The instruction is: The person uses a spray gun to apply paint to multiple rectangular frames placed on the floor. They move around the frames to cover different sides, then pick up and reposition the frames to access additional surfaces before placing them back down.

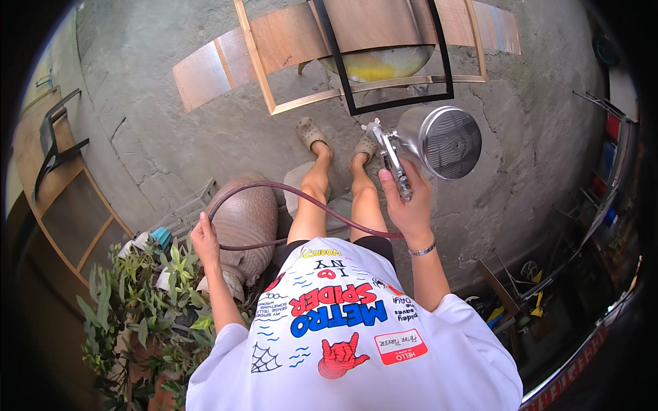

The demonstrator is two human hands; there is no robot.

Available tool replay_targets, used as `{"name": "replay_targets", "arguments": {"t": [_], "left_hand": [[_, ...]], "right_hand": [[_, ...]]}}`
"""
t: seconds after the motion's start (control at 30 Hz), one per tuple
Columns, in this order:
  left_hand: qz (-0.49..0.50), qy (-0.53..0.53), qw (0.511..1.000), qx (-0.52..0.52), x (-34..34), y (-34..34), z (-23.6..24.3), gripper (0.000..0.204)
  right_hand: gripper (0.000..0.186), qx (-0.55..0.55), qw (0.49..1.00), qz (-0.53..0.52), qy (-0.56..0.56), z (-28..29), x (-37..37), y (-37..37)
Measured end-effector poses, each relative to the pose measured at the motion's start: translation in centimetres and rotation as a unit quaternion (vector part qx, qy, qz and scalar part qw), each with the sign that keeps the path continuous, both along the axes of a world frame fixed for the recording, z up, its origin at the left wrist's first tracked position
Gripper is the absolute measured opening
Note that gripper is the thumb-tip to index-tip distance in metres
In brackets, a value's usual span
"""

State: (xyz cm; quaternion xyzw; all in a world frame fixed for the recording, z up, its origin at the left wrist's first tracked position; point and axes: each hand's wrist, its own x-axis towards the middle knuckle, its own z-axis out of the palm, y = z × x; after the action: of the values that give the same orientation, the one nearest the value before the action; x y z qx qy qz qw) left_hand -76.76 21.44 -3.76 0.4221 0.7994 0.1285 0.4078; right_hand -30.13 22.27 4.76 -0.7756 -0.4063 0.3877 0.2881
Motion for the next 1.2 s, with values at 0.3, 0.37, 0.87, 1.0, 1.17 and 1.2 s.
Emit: {"name": "replay_targets", "arguments": {"t": [0.3,0.37,0.87,1.0,1.17,1.2], "left_hand": [[0.077,-0.131,0.973,-0.176,0.2,-7.4,-8.1,0.060],[-0.003,-0.168,0.964,-0.205,4.1,-7.0,-6.8,0.056],[-0.072,-0.485,0.736,0.467,36.8,3.2,33.5,0.050],[-0.169,-0.404,0.845,0.307,42.3,-4.2,28.5,0.056],[0.069,-0.148,0.944,0.287,49.5,-19.3,18.3,0.042],[0.131,-0.100,0.945,0.282,50.9,-23.0,15.7,0.038]], "right_hand": [[0.065,0.149,0.976,-0.013,0.161,16.7,2.6,8.7],[0.072,0.199,0.960,0.007,0.198,20.9,2.8,10.8],[0.093,0.234,0.752,0.390,0.477,35.2,3.0,10.9],[0.085,0.251,0.718,0.465,0.454,34.0,7.4,7.2],[0.067,0.243,0.668,0.571,0.410,37.6,7.5,0.3],[0.067,0.245,0.666,0.585,0.393,38.4,7.4,-1.5]]}}
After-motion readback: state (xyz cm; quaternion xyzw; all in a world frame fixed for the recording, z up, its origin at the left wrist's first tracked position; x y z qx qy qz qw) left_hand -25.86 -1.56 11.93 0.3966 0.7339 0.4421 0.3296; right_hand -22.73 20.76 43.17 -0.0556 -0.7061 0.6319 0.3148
